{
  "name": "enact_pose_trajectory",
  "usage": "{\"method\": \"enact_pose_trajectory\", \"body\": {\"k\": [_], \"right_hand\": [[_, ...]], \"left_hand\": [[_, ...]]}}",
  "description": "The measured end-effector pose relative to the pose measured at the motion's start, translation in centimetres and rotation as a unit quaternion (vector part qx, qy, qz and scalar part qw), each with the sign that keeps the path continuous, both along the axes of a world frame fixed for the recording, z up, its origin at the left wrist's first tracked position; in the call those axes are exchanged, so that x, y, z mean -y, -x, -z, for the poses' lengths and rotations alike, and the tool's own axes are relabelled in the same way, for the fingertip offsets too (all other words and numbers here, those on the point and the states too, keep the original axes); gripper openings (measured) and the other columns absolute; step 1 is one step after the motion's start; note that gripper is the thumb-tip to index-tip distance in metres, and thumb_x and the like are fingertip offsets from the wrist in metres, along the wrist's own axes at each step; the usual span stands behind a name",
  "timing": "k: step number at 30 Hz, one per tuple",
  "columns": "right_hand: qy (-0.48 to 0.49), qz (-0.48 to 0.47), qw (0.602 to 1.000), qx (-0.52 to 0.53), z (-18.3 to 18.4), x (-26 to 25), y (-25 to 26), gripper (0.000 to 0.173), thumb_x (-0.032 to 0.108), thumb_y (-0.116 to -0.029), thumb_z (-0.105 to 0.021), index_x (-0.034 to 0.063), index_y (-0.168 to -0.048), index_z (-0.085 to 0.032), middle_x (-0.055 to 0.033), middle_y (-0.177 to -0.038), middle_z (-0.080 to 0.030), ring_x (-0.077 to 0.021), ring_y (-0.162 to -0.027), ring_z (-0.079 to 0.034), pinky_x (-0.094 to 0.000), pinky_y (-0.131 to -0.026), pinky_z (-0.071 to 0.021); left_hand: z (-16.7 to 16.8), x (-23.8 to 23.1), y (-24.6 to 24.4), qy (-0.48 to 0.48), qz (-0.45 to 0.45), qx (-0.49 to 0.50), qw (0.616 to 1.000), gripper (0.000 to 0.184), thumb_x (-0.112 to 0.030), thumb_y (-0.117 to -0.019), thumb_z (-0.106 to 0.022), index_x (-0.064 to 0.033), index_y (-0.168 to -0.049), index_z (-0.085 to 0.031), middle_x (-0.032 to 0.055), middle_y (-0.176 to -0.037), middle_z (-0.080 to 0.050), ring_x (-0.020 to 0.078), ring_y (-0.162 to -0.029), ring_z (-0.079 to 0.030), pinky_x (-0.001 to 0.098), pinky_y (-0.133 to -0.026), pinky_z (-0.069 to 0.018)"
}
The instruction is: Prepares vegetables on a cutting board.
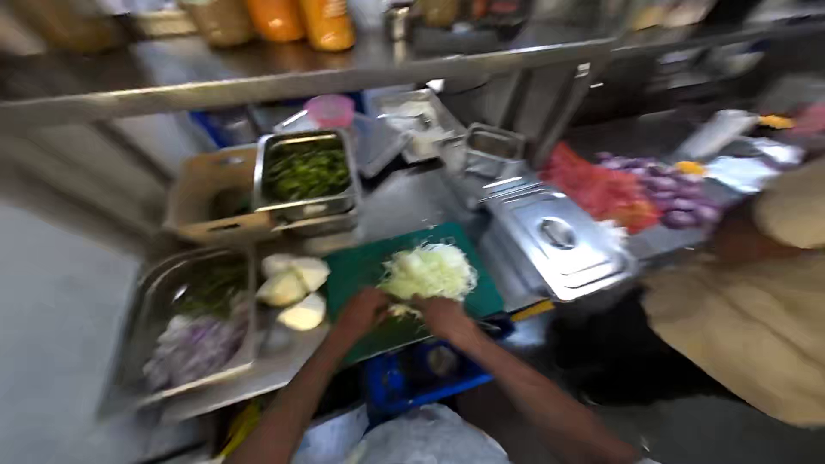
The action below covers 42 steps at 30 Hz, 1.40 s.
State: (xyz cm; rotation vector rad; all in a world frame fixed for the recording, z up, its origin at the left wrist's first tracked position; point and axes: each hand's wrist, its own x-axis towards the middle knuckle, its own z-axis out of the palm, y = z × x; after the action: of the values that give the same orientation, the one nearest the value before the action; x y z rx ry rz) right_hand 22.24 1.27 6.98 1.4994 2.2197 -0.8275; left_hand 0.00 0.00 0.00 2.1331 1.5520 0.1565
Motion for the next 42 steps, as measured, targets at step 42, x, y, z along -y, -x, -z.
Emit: {"method": "enact_pose_trajectory", "body": {"k": [42], "right_hand": [[0.013,-0.055,0.993,0.107,-0.2,-1.1,2.3,0.051,0.014,-0.1021,-0.053,0.0194,-0.152,-0.044,-0.0239,-0.121,-0.068,-0.0457,-0.112,-0.067,-0.0646,-0.090,-0.0532]], "left_hand": [[0.7,0.3,0.6,-0.057,0.033,0.078,0.995,0.015,-0.008,-0.0981,-0.065,-0.0006,-0.104,-0.076,0.0154,-0.110,-0.073,0.0300,-0.111,-0.068,0.0470,-0.104,-0.0518]]}}
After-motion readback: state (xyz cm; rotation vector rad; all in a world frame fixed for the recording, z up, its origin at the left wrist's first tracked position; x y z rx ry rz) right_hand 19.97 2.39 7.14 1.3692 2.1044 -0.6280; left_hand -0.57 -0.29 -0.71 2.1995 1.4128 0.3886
